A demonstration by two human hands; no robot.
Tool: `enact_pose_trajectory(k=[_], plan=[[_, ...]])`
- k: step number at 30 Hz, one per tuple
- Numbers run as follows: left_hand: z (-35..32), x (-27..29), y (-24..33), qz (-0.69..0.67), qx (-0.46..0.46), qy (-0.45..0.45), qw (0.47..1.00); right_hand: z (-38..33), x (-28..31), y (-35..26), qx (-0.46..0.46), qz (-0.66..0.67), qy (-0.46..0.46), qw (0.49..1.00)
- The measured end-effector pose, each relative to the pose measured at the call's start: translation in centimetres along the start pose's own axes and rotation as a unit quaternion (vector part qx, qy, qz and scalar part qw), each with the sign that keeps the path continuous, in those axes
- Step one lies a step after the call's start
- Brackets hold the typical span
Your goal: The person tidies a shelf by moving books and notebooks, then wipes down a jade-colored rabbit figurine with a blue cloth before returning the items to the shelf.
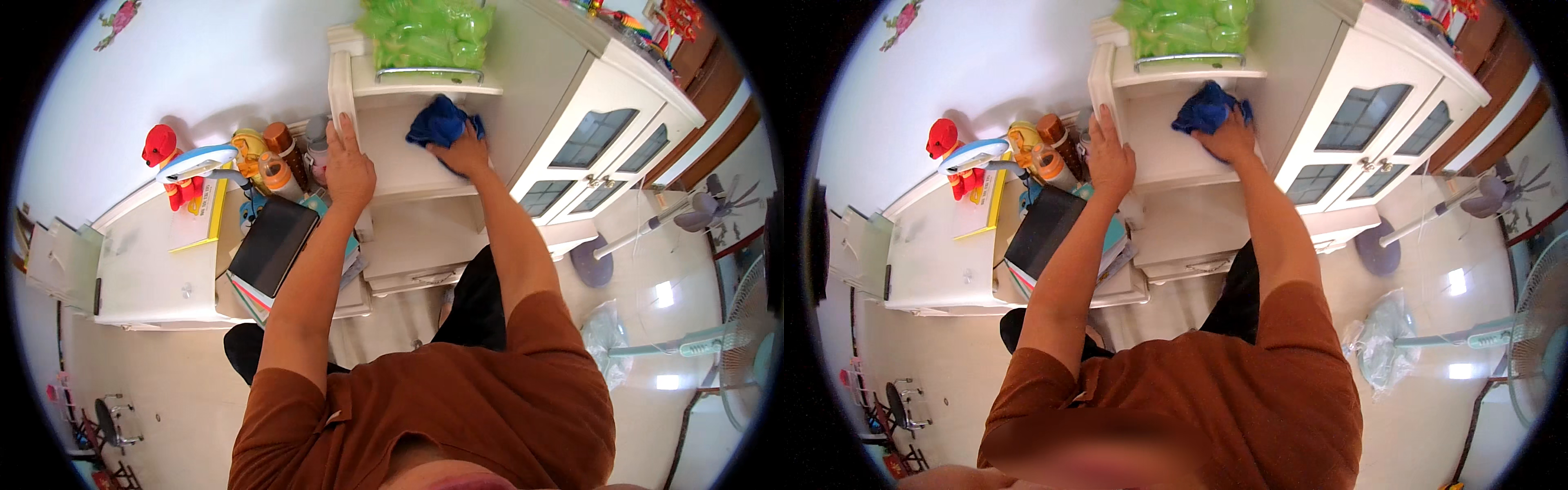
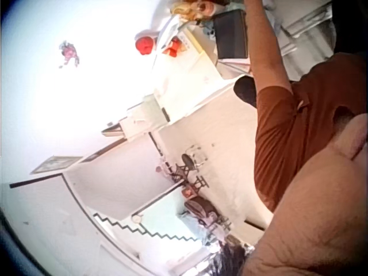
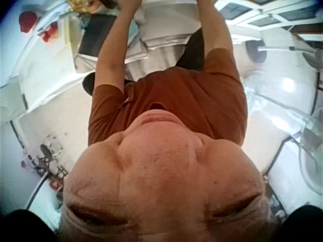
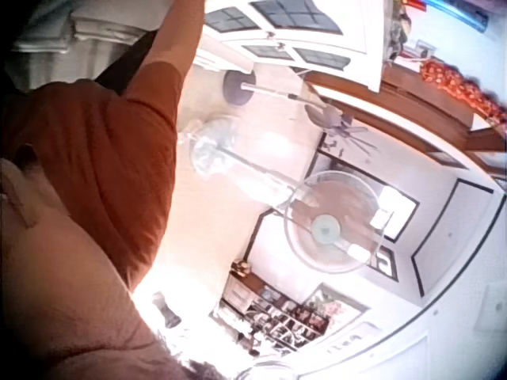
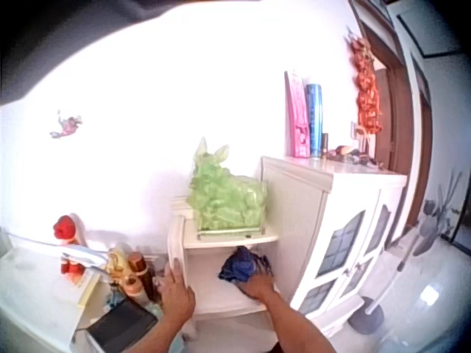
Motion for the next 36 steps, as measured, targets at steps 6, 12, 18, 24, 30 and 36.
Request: enact_pose_trajectory(k=[6,12,18,24,30,36], plan=[[-0.2,0.2,-0.5,0.025,0.010,0.005,1.000,-7.8,2.1,-2.3,0.064,0.000,-0.037,0.997],[-0.5,0.2,-1.0,0.057,0.019,0.022,0.998,-6.9,17.5,-8.3,0.160,0.077,0.170,0.969],[-0.4,0.7,-0.2,0.072,-0.015,0.052,0.996,1.6,29.1,-13.2,0.204,-0.027,0.405,0.891],[-0.2,0.6,-0.7,0.014,0.032,-0.027,0.999,9.5,29.8,-13.5,0.228,0.093,0.108,0.963],[-0.3,0.2,-0.7,0.018,0.006,-0.004,1.000,10.1,29.2,-14.9,0.249,0.071,0.115,0.959],[-0.3,0.5,-0.4,0.022,0.018,-0.014,0.999,8.7,29.3,-14.9,0.249,0.086,0.110,0.958]])
Point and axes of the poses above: each hand's wrist, its own z-axis towards the middle knuckle, its own x-axis out of the back of the hand, y = z × x, the point moved 7 cm from there along z, towards the middle knuckle, and after that the axes turned 7 degrees about -y, right-handed, at the moved point
